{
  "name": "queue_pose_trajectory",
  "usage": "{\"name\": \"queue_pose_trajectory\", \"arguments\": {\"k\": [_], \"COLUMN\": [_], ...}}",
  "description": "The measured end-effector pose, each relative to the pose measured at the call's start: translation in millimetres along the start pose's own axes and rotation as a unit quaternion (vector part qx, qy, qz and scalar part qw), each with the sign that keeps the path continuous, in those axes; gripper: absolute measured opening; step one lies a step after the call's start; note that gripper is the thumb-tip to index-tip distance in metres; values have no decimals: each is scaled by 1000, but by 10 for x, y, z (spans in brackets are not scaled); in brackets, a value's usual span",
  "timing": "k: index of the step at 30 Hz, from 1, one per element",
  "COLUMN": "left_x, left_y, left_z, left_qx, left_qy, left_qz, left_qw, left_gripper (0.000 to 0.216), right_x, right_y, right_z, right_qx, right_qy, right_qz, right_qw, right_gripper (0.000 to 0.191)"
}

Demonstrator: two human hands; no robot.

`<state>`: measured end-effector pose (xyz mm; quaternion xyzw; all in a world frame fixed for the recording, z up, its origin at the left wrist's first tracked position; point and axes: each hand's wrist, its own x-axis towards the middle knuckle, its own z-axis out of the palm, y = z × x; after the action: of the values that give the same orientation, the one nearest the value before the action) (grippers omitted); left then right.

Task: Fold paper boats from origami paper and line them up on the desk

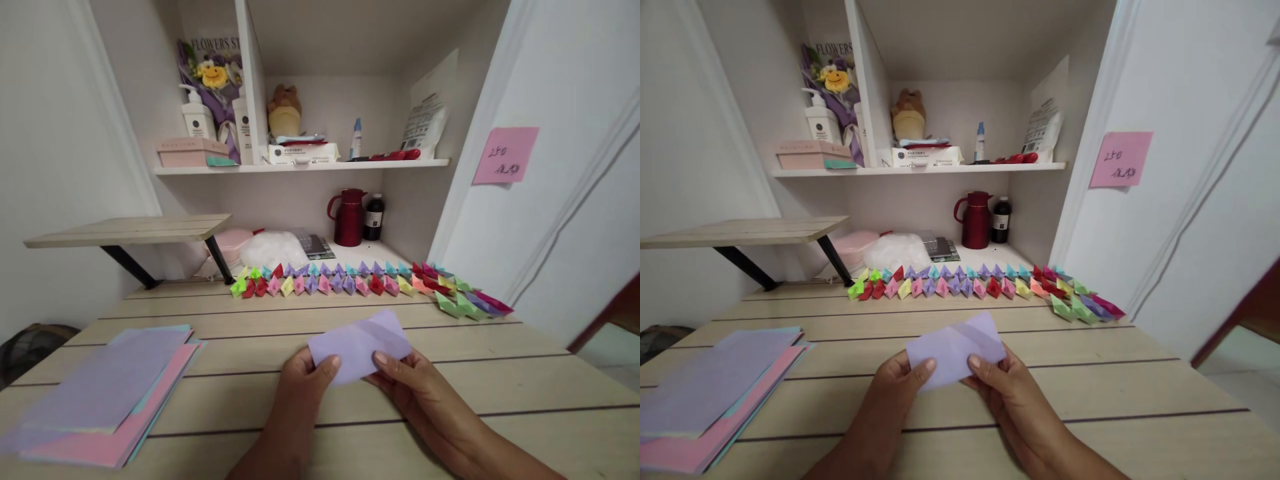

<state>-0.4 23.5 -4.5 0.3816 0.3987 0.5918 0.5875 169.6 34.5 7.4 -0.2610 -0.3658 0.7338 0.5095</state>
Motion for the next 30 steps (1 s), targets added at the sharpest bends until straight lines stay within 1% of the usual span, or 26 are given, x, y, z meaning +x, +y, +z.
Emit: {"name": "queue_pose_trajectory", "arguments": {"k": [3,6,9,11,13,16,17,19,22,24,27,30], "left_x": [-8,-20,-33,-38,-36,-24,-17,-3,15,18,3,-28], "left_y": [14,19,46,68,77,48,29,-11,-48,-45,-10,36], "left_z": [-10,16,47,53,46,14,1,-29,-63,-73,-69,-53], "left_qx": [24,37,47,58,67,90,99,111,106,97,94,96], "left_qy": [53,101,134,144,144,130,123,104,62,46,54,62], "left_qz": [8,20,30,34,34,37,40,44,39,40,49,60], "left_qw": [998,994,989,987,987,987,987,987,992,993,993,992], "left_gripper": [38,36,35,34,34,34,33,31,30,31,31,23], "right_x": [-1,32,73,86,78,27,7,-24,-34,-22,-1,9], "right_y": [-7,-55,-111,-140,-157,-167,-168,-170,-172,-174,-175,-171], "right_z": [-34,-106,-166,-178,-161,-97,-74,-40,-36,-53,-76,-79], "right_qx": [-42,-71,-95,-116,-124,-109,-105,-111,-148,-170,-177,-179], "right_qy": [19,51,79,79,62,30,16,-4,-1,7,4,19], "right_qz": [-13,-31,-53,-61,-50,-24,-16,0,-1,-18,-31,-36], "right_qw": [999,996,991,988,989,993,994,994,989,985,984,983], "right_gripper": [28,21,22,23,26,47,50,43,26,25,28,25]}}
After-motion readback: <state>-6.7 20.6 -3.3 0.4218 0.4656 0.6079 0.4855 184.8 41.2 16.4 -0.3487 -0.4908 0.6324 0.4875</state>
